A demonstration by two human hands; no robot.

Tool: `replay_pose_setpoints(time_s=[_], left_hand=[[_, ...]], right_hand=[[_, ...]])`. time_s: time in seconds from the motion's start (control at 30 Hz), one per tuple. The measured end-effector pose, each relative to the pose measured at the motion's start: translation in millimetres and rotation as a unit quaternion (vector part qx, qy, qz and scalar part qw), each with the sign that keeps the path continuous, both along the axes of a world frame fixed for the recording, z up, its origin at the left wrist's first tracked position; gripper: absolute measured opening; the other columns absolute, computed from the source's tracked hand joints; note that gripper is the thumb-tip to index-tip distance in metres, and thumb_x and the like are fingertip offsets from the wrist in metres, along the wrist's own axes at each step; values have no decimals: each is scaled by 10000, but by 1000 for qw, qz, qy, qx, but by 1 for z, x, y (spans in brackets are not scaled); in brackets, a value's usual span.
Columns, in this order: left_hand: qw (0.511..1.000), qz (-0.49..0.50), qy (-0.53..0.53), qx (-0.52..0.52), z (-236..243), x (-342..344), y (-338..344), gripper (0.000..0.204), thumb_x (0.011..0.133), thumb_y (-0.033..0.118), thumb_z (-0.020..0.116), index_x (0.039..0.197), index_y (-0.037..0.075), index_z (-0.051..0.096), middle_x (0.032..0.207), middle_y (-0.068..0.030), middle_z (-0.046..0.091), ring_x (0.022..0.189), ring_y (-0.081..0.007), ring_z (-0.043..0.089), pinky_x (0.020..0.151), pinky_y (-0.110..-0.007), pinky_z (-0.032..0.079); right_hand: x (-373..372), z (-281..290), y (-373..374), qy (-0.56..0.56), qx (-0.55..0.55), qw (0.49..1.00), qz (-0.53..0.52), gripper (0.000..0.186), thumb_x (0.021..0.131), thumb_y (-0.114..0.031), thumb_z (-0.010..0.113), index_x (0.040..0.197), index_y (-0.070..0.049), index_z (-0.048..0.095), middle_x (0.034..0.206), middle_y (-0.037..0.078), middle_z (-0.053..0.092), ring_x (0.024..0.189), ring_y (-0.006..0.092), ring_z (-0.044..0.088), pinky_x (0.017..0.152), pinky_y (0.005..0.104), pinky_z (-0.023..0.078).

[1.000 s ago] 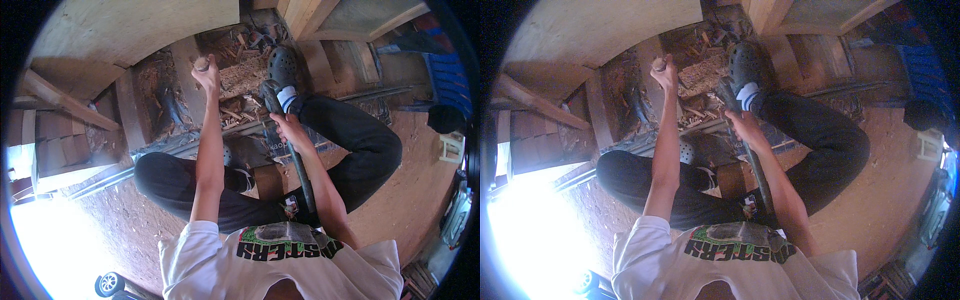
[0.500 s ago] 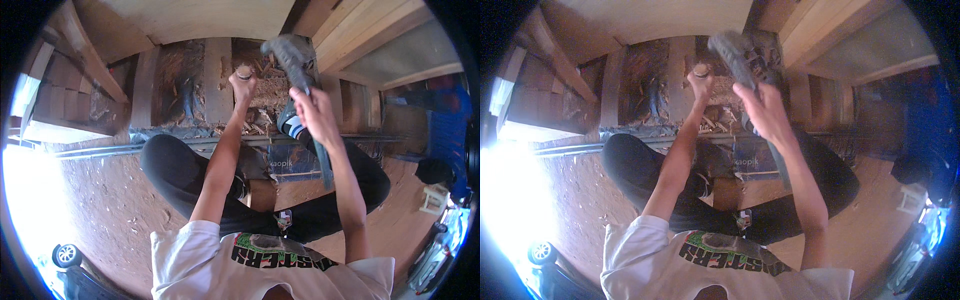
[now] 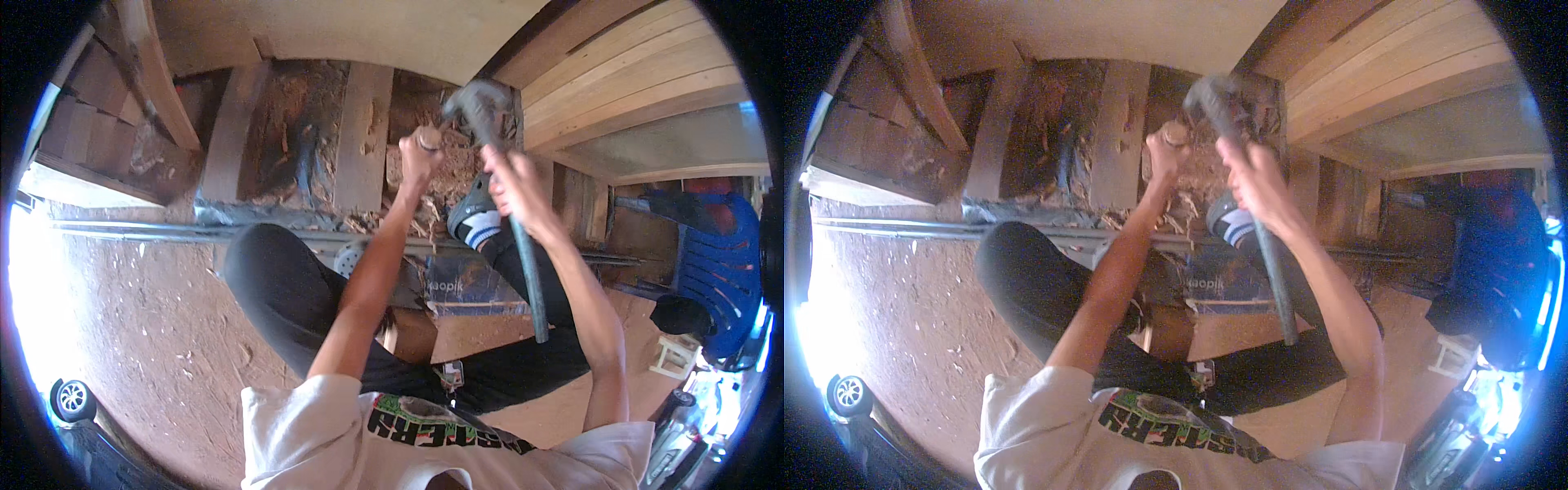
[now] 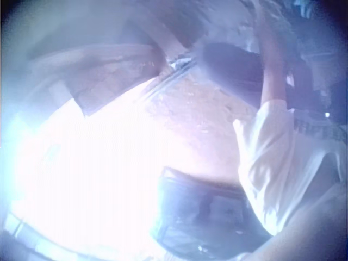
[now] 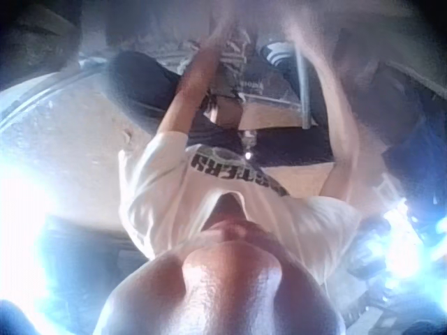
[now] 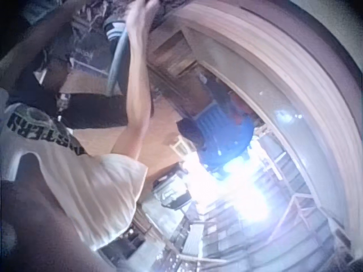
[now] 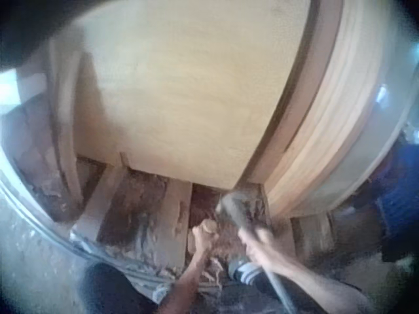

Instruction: The person sits on the floor and uses a hammer and chisel to carve a small piece of wood. They repeatedly strike the chisel to remove wood chips, gradually shaping the object.

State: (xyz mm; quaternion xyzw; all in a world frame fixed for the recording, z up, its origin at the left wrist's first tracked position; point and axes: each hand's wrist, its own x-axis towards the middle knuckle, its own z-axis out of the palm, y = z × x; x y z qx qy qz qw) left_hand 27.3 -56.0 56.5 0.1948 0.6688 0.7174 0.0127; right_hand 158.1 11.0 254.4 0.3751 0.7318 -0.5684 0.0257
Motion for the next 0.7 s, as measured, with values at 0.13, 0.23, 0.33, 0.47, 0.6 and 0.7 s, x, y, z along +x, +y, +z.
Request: replay_pose_setpoints(time_s=[0.13,0.23,0.33,0.47,0.6,0.7], left_hand=[[1000,-5,-5,-21,-4,2,2,127,685,36,681,748,-39,601,647,-162,633,588,-189,629,581,-329,491],[1000,0,-11,-25,-3,2,4,128,685,38,684,748,-36,602,653,-167,637,582,-230,633,585,-341,492],[999,-6,-13,-37,-2,3,3,124,683,37,677,752,-36,603,658,-175,636,586,-265,636,595,-347,495],[999,4,29,-33,-7,8,3,133,679,36,660,772,-37,600,667,-198,624,599,-303,637,609,-376,508],[998,-15,-6,-55,-21,12,9,170,647,47,680,775,-32,603,698,-216,636,647,-340,658,624,-375,514],[997,-30,-29,-67,-27,10,13,180,637,47,686,784,-28,613,725,-225,649,700,-368,671,637,-373,519]], right_hand=[[6,67,8,206,31,978,17,424,977,-517,495,897,-100,496,602,-64,390,457,5,332,384,179,245],[-6,56,3,339,45,937,-68,407,993,-477,476,836,-102,489,578,-54,380,464,22,357,383,207,262],[-15,-10,-13,93,179,978,44,427,976,-493,501,802,-104,466,536,-56,377,411,44,357,359,245,254],[9,-9,10,-80,-54,995,-27,470,926,-539,574,834,-87,484,552,-51,403,413,43,373,356,224,287],[30,63,13,143,28,989,-9,404,963,-484,544,859,-97,490,600,-58,414,440,12,345,374,180,258],[21,64,-1,360,7,927,-108,376,987,-439,516,818,-104,494,603,-43,442,444,21,369,377,198,273]])
